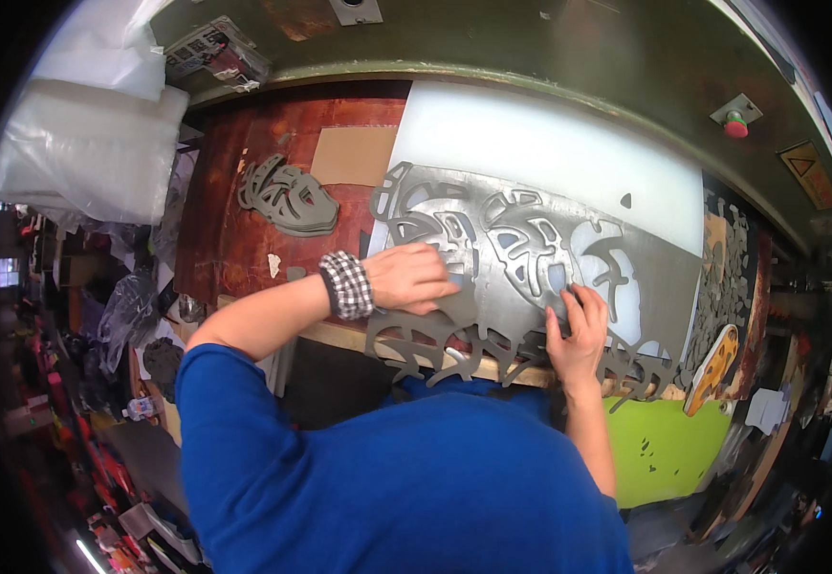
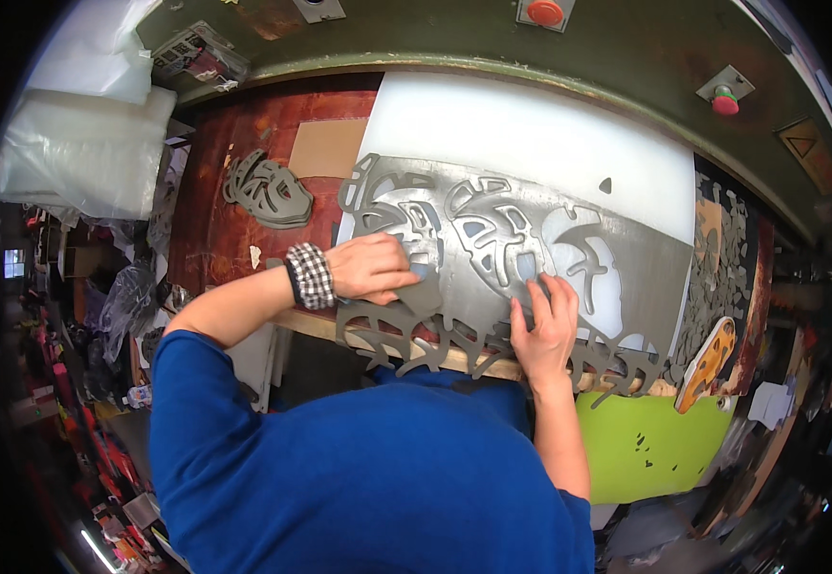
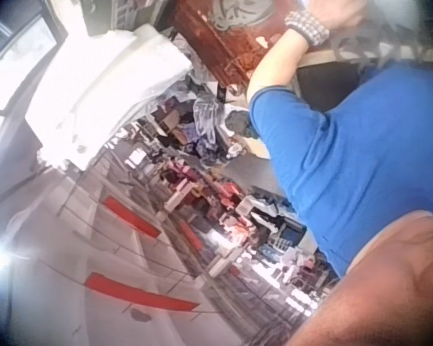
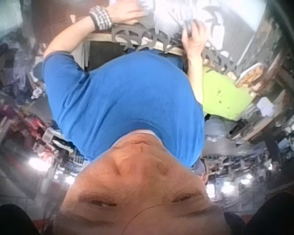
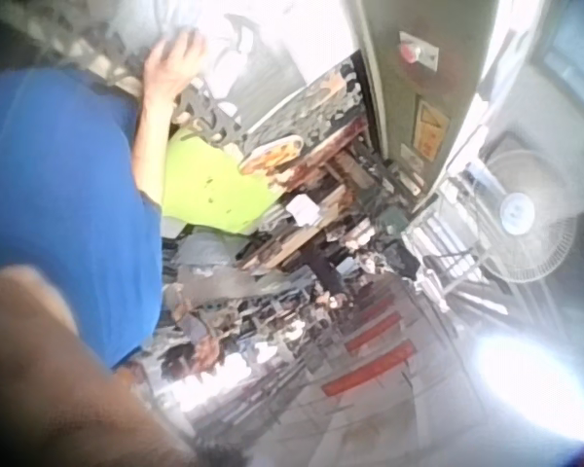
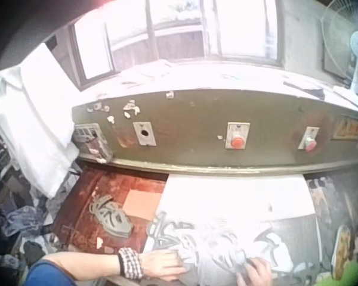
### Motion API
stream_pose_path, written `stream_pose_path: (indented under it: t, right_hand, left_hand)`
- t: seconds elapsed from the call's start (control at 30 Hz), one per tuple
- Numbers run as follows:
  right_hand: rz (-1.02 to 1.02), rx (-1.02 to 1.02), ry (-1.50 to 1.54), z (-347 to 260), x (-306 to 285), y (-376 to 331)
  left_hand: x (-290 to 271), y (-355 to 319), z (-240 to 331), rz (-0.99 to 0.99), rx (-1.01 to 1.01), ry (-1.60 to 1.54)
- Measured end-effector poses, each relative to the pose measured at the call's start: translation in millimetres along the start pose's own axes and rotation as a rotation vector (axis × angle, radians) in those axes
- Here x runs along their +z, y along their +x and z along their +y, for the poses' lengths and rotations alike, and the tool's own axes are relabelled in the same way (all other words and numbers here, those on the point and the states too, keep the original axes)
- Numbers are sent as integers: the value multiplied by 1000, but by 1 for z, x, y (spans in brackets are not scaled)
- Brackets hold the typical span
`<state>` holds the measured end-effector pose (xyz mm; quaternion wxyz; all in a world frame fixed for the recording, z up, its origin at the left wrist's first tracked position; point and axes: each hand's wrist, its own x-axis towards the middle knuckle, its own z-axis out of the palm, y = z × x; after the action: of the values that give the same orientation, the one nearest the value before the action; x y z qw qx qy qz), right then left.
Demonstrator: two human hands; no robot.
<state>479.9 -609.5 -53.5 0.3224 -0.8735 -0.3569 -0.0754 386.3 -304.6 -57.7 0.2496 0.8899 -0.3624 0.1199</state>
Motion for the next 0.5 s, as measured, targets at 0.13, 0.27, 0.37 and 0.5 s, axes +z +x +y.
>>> stream_pose_path:
  t: [0.13, 0.27, 0.37, 0.5]
  right_hand:
    - [-91, -15, 11, -8, 8, 3]
    - [-193, 3, -113, -11, 13, 2]
    - [-212, -3, -141, -12, 15, 0]
    - [-194, 29, -99, -11, 16, -1]
  left_hand:
    - [-6, 35, -14, 506, -821, -357]
    - [-94, 50, -75, 1454, -810, -883]
    - [-161, 44, -92, 1630, -499, -773]
    - [-216, 36, -84, 1453, -404, -727]
